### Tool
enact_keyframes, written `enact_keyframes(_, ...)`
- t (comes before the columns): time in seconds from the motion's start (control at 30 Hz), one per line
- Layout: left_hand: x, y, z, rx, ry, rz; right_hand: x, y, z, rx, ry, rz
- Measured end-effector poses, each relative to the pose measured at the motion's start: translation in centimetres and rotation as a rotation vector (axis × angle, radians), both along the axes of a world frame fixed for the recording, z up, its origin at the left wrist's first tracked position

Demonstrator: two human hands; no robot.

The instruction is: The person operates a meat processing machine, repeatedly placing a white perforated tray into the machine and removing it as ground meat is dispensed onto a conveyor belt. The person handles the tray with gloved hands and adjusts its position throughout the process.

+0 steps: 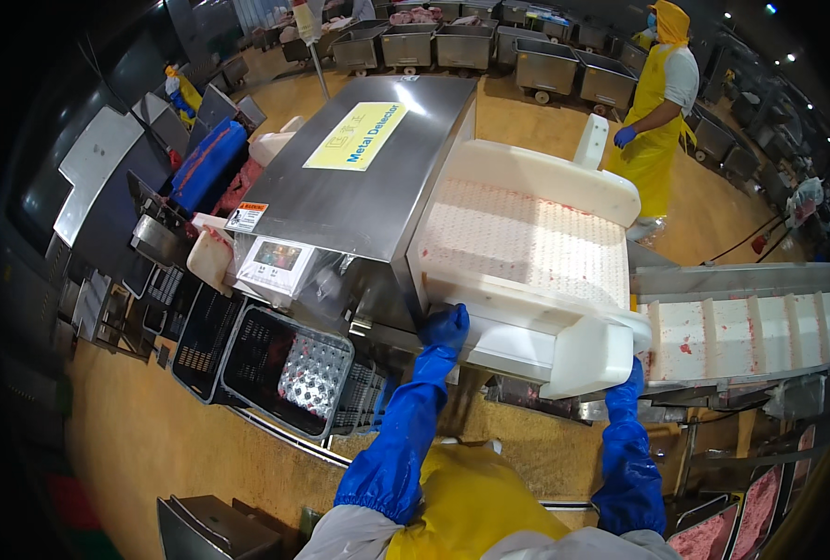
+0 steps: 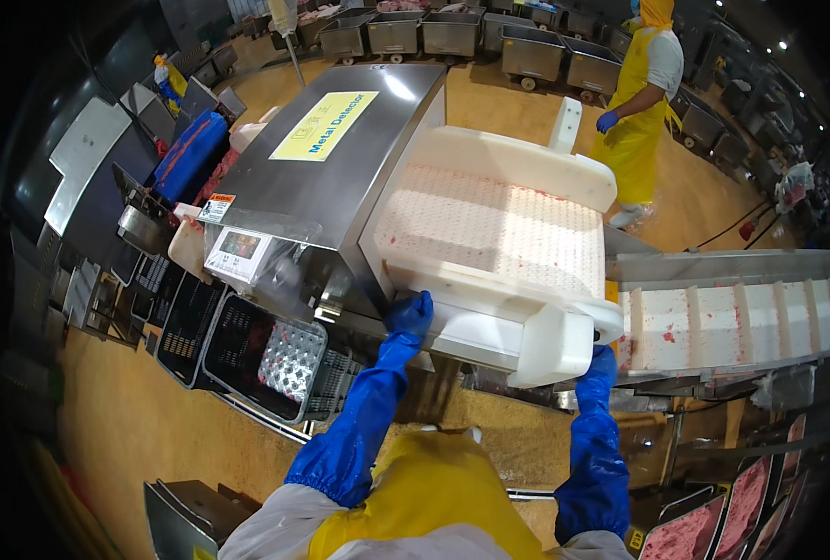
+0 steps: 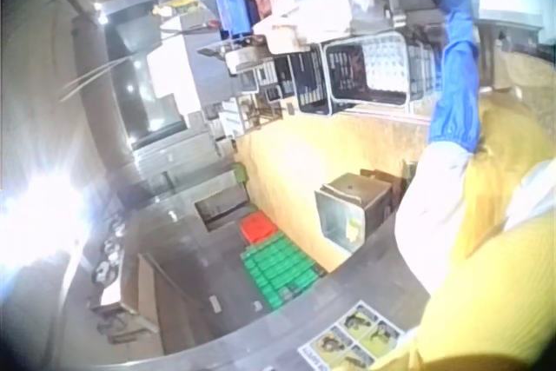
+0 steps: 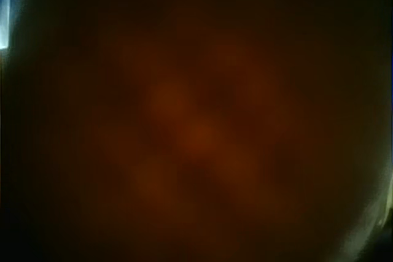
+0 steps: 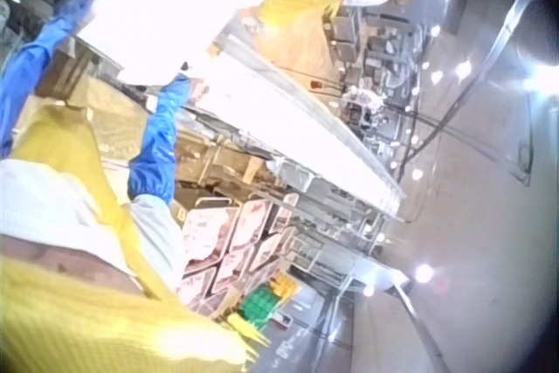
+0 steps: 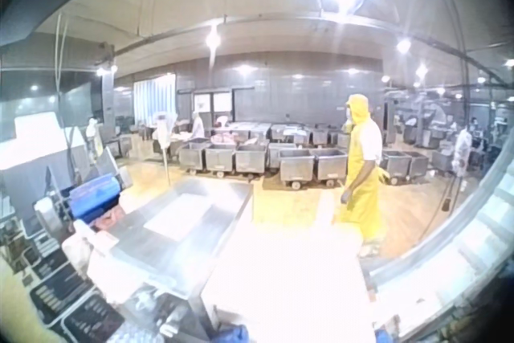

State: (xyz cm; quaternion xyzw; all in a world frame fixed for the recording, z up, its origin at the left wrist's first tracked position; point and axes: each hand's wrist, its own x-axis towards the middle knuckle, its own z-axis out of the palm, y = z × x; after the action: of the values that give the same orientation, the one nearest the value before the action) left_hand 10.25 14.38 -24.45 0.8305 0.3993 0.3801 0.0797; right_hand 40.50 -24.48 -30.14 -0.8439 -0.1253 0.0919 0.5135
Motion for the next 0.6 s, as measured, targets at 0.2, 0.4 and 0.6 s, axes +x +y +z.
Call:
enact_keyframes(0.2, 0.1, 0.5, -0.1, -0.040, 0.044, -0.001, -1.0, 0.9, 2.5, 0.252, 0.156, -0.010)
enact_keyframes(0.4, 0.0, 0.4, 0.0, -0.019, 0.031, -0.007, -1.4, 1.0, 2.6, 0.060, 0.093, 0.090)
enact_keyframes(0.6, -0.1, 0.4, -0.1, 0.004, 0.125, 0.031, -0.5, 0.5, 1.3, -0.236, -0.067, -0.001)
